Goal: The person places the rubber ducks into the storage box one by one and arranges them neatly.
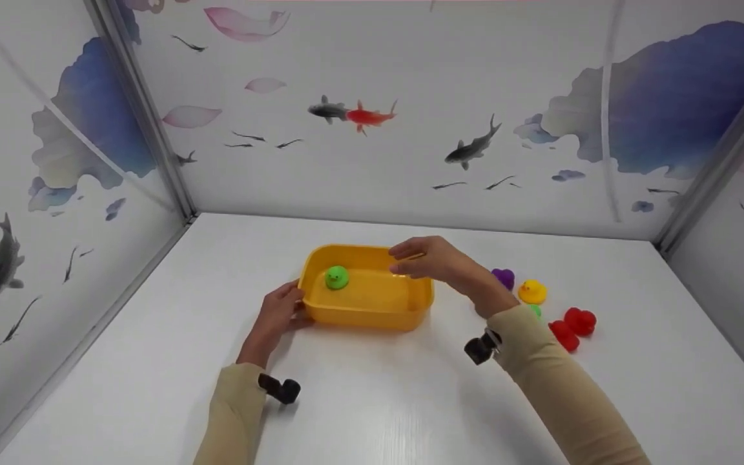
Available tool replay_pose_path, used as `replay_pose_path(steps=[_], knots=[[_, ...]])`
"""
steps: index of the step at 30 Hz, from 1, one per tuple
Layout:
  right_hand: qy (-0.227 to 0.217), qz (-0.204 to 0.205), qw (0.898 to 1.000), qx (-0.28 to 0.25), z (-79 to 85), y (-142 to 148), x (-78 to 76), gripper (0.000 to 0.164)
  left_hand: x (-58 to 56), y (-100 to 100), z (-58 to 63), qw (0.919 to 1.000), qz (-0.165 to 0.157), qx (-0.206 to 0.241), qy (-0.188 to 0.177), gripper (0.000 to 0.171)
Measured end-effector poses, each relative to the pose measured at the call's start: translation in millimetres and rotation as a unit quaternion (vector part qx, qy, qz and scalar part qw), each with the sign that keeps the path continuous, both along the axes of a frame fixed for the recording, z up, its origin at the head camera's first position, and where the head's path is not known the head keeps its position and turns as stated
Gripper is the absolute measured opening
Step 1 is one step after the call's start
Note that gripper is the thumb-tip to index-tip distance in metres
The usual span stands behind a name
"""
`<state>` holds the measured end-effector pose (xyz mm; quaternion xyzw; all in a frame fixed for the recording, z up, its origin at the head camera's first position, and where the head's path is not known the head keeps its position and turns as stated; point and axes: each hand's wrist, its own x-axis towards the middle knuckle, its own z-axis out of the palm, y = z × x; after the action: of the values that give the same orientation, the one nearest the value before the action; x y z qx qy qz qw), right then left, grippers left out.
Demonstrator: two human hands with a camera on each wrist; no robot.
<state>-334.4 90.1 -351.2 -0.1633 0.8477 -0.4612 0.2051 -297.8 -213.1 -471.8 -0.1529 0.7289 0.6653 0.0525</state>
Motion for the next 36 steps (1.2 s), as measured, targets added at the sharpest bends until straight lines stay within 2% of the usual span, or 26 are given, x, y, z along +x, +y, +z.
replay_pose_path(steps=[5,12,17,21,26,30,32,36], knots=[[0.003,0.003,1.000,-0.020,0.3,29.6,19.0,0.053,1.3,-1.6,-2.3,1.0000,-0.005,0.003,0.006,0.049],[0.024,-0.017,0.996,-0.080,-13.7,67.3,41.6,0.053,2.0,-0.8,-5.6,0.9999,-0.005,0.009,0.003,0.049],[0.040,-0.033,0.991,-0.124,-21.5,91.1,45.8,0.051,2.2,-0.1,-3.8,0.9999,-0.009,-0.011,0.004,0.052],[0.056,-0.052,0.987,-0.144,-19.9,112.1,43.2,0.050,1.7,-0.3,-0.5,0.9998,-0.009,-0.018,0.005,0.052],[0.095,-0.090,0.983,-0.131,-17.6,144.2,44.6,0.048,0.9,-1.2,0.0,0.9998,-0.009,-0.016,0.004,0.052],[0.150,-0.086,0.977,-0.126,-19.9,172.9,47.5,0.044,0.3,-1.3,-0.1,0.9999,-0.009,-0.012,0.005,0.053],[0.171,-0.085,0.976,-0.103,-22.5,186.9,49.3,0.043,0.4,-1.0,-0.1,0.9999,-0.009,-0.012,0.002,0.053],[0.171,-0.109,0.978,-0.046,-28.8,212.8,52.1,0.048,0.0,0.9,0.6,0.9998,-0.011,-0.015,0.000,0.053]])
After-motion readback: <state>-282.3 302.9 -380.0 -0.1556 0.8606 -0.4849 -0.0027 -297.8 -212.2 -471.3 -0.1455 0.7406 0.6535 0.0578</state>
